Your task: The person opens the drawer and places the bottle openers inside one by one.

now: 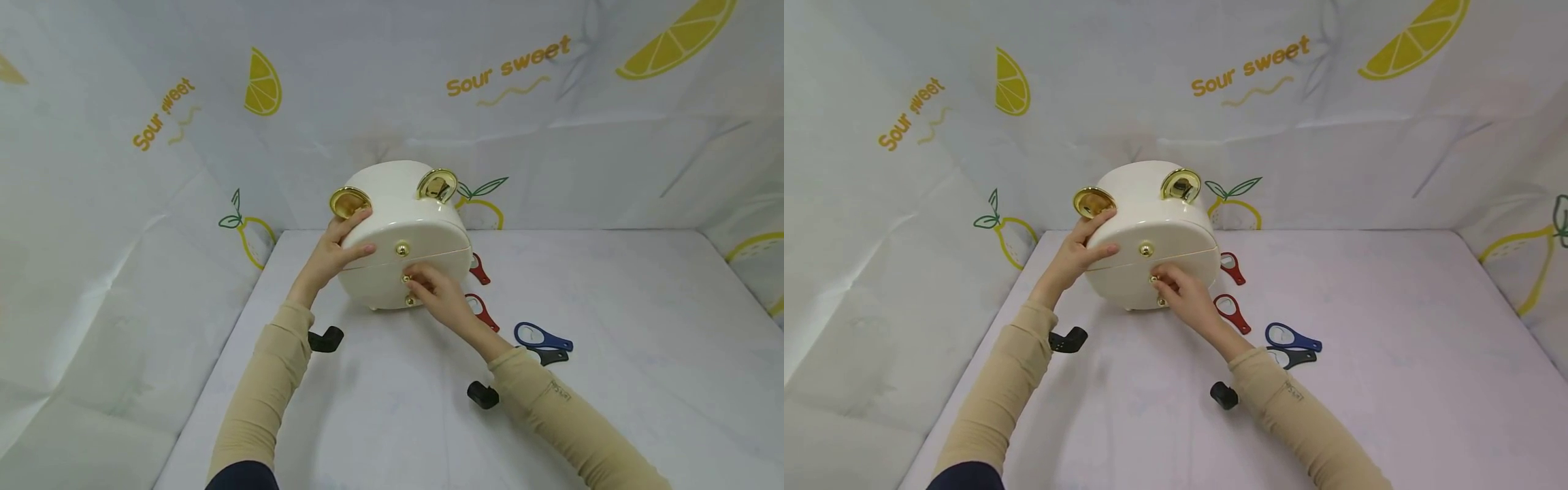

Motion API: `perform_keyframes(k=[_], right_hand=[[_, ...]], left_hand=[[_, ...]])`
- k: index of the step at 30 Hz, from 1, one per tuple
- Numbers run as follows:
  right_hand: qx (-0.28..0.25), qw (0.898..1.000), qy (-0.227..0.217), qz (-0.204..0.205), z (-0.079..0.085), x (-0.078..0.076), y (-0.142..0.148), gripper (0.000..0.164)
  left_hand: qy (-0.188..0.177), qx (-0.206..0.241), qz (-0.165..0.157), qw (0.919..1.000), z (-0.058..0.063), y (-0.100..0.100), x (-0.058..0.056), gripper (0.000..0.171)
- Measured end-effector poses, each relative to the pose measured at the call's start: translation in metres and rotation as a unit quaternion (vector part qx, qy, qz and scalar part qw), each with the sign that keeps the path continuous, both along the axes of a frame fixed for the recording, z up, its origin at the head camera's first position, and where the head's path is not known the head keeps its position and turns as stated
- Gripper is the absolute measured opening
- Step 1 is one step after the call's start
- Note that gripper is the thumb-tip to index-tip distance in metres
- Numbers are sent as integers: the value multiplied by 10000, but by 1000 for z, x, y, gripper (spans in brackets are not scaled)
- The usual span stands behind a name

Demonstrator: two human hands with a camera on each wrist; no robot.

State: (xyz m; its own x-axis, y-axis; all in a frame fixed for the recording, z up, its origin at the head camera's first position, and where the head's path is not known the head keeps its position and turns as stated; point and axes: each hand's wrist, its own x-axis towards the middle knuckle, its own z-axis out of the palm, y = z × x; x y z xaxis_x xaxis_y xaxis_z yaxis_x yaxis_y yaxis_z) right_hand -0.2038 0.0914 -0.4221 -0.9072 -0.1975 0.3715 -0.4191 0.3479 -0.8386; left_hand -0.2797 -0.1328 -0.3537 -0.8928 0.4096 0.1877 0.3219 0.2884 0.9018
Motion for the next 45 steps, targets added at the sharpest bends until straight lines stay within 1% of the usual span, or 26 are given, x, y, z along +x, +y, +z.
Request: perform_keyframes(k=[3,7,10,12,14,17,19,21,24,26,28,31,32,33,35,39,40,45], right_hand=[[2,10000,77,1,0,-1,-1,17],[14,9999,99,-54,0,-1,-2,17],[-32,9999,30,-118,1,-1,-2,16],[-108,9999,-12,-133,0,-1,-2,16],[-204,9997,-24,-113,0,-1,-3,17],[-248,9997,-7,-80,-2,-2,-3,18],[-224,9997,-36,-64,-2,-1,-4,19],[-150,9998,-92,-56,0,0,-5,19],[-97,9998,-187,27,11,7,-5,19],[-98,9996,-232,88,19,11,-5,19],[-137,9996,-209,152,26,15,-5,19],[-253,9993,-186,225,27,16,-3,20],[-315,9990,-174,254,26,16,-3,20],[-366,9989,-138,267,21,13,-2,20],[-509,9981,-176,315,18,11,-3,20],[-602,9972,-174,399,17,11,-2,22],[-591,9972,-199,421,21,14,-3,22],[-392,9983,-201,386,19,15,0,27]], left_hand=[[27,18,-63,10000,3,0,1,63],[1,-27,-58,10000,12,1,10,60],[82,-132,-16,9999,19,3,16,58],[210,-196,14,9996,18,4,18,59],[354,-216,72,9991,14,4,15,59],[647,-222,225,9974,4,3,10,60],[980,-211,319,9945,-4,3,5,60],[1380,-209,393,9894,-9,4,4,60],[1952,-154,534,9792,-14,7,4,59],[2198,-127,682,9731,-16,9,5,59],[2327,-88,822,9690,-18,12,6,60],[2308,-15,923,9686,-19,15,6,62],[2267,10,921,9696,-19,15,6,62],[2200,28,922,9711,-19,15,6,63],[2004,72,882,9757,-19,15,7,63],[1703,-10,691,9830,-19,11,6,69],[1643,-64,620,9844,-19,10,6,71],[1534,-250,247,9875,-17,6,3,84]])
